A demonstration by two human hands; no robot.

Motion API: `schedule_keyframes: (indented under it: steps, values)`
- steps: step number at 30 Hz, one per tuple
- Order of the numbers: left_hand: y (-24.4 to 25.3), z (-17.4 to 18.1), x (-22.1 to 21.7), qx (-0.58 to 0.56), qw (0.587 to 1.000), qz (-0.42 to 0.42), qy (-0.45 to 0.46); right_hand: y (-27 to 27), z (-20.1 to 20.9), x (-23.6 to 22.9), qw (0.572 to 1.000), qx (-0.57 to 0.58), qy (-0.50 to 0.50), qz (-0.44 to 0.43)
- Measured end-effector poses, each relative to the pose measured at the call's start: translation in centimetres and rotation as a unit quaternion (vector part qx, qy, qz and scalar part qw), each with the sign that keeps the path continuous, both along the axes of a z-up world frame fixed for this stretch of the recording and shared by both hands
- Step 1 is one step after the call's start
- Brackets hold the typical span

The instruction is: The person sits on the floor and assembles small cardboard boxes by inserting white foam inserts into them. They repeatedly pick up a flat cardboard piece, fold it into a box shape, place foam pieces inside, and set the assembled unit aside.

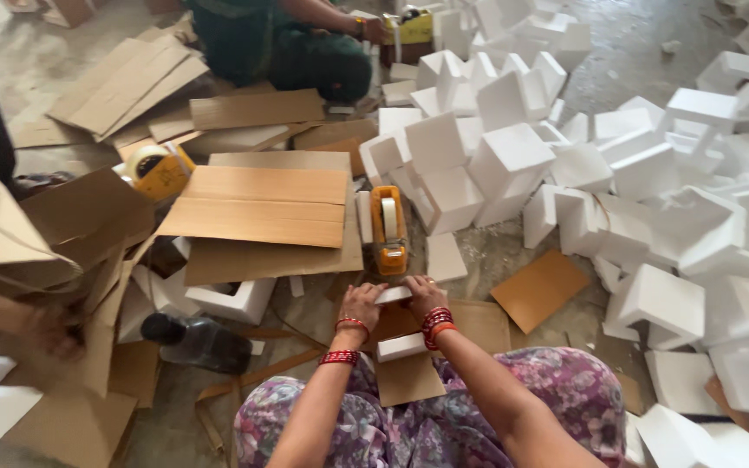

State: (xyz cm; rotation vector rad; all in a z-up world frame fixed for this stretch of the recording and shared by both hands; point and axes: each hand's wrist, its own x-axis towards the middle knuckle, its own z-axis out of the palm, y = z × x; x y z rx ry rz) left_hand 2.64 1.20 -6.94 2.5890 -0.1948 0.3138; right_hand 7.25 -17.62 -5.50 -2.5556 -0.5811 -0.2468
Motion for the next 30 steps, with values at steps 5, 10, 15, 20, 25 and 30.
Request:
schedule_keyframes:
  steps: [5,10,15,20,25,30]
  values:
    - [-1.5,1.2,0.7,0.019,1.000,-0.016,0.004,-0.4,-0.5,-0.1,1.000,-0.006,-0.013,-0.005]
    - [-2.5,0.2,1.4,-0.032,0.995,-0.058,-0.080,-0.2,-0.7,-0.5,1.000,0.006,-0.008,-0.019]
    - [-3.1,-0.4,2.1,-0.045,0.993,-0.039,-0.104,-0.4,-0.4,0.3,0.999,0.011,-0.025,-0.022]
    - [-3.3,-0.3,2.3,-0.057,0.993,-0.026,-0.103,-0.3,-0.8,0.9,0.999,0.020,0.002,-0.036]
    - [-3.3,-0.8,1.9,-0.073,0.992,-0.016,-0.104,-0.1,-1.1,0.4,0.998,-0.012,-0.018,-0.051]
    - [-3.4,-1.0,1.7,-0.053,0.993,0.005,-0.101,0.2,-0.3,0.3,1.000,0.006,-0.011,-0.027]
